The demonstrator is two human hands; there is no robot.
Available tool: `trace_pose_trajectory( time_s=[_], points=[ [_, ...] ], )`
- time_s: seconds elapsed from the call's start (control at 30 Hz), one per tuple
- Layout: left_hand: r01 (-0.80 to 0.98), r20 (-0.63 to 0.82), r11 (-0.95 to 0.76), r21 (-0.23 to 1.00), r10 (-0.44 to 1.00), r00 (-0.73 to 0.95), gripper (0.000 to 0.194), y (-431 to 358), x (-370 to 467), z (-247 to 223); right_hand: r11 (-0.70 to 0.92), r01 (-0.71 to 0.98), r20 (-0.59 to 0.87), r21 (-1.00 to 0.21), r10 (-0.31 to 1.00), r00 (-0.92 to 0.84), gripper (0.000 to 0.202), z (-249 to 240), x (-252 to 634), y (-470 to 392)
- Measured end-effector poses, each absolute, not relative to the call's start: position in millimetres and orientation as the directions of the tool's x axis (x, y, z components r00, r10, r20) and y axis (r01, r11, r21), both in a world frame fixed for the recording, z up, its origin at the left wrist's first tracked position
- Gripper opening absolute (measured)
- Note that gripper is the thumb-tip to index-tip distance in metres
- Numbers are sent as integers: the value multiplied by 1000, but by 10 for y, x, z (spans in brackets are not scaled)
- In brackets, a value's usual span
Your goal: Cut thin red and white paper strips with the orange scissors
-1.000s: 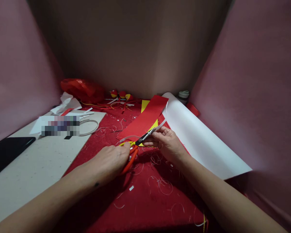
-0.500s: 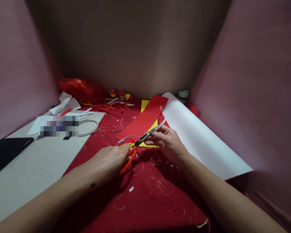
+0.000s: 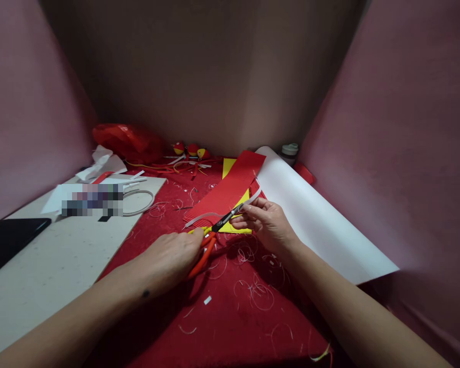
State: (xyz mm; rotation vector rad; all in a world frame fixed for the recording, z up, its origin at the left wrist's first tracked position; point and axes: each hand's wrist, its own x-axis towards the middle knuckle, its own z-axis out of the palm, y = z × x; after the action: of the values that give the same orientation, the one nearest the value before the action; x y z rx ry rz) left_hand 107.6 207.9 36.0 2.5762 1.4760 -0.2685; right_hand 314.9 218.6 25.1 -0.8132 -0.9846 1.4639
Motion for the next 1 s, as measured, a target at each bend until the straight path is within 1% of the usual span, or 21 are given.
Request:
trace_pose_trajectory(
  time_s=[0.27, 0.6, 0.7, 0.9, 1.0],
  points=[
    [874, -236, -478, 90, 842, 485, 28, 2079, 1076, 376, -10, -426, 46, -905, 991, -122, 8, 255, 3133, 2176],
    [855, -234, -519, 17, 829, 508, 30, 2074, 1098, 378, -23, -409, 26, -912, 993, -115, 13, 287, 3096, 2160],
    [862, -220, -506, 13, 840, 496, 30, 2073, 1110, 377, -25, -406, 24, -913, 993, -117, 13, 274, 3094, 2164],
    [869, -201, -492, 48, 848, 491, 33, 2071, 1115, 378, -41, -396, 5, -917, 993, -115, 14, 248, 3091, 2162],
    [868, -197, -490, 82, 846, 496, 33, 2069, 1112, 377, -38, -414, 21, -909, 990, -136, 15, 264, 3107, 2156]
  ],
)
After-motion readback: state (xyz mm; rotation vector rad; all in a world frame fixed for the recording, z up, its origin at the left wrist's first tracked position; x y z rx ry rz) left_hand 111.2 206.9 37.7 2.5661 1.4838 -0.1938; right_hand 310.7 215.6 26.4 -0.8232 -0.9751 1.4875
